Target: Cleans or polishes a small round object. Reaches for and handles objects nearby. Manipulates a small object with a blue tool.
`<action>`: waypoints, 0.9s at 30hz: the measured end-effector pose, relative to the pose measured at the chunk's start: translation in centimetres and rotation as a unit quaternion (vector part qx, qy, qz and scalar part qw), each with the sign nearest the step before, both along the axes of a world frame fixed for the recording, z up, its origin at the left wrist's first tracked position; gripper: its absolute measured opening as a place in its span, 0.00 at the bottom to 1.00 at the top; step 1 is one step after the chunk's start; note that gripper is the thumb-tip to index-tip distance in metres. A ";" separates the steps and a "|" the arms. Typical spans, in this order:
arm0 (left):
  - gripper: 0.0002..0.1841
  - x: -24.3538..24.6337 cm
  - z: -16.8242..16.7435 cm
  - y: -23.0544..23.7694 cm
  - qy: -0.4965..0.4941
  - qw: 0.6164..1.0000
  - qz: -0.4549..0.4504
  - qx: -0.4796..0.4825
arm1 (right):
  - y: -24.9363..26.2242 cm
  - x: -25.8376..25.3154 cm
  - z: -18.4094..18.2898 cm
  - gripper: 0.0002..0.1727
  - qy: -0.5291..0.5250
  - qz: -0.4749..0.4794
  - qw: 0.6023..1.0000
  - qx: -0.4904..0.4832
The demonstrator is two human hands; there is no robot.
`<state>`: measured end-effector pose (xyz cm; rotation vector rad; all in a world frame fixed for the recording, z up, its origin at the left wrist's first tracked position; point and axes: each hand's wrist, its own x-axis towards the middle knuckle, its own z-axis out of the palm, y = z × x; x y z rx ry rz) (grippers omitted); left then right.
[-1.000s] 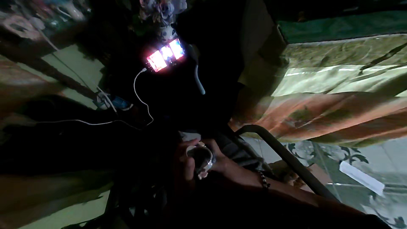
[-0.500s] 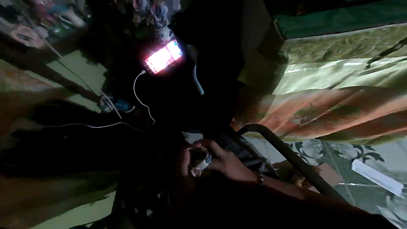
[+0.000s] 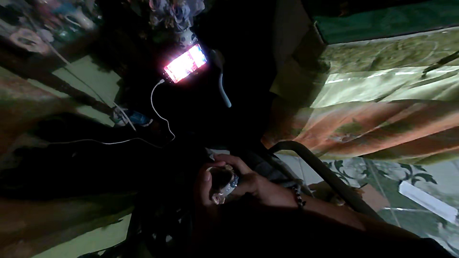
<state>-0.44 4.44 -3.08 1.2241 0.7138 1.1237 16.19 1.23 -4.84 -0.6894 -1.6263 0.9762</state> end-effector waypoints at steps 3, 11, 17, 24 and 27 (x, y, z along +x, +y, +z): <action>0.26 0.0 0.5 0.0 0.018 1.000 0.013 0.004 | 0.4 0.5 0.3 0.10 -0.115 -0.074 0.989 0.049; 0.27 0.8 0.4 0.3 -0.050 0.997 0.054 0.002 | 0.9 -0.9 1.5 0.12 -0.117 -0.123 0.985 0.012; 0.27 0.0 1.3 0.4 -0.015 0.998 0.029 0.058 | 0.9 -0.5 1.2 0.10 0.009 0.008 1.000 0.024; 0.30 0.2 0.9 0.7 -0.010 0.998 0.058 0.007 | 1.2 0.5 1.7 0.09 -0.279 -0.197 0.928 0.148; 0.30 0.8 1.1 0.4 -0.011 0.997 0.080 0.013 | 1.3 -0.5 1.9 0.08 -0.299 -0.243 0.909 0.159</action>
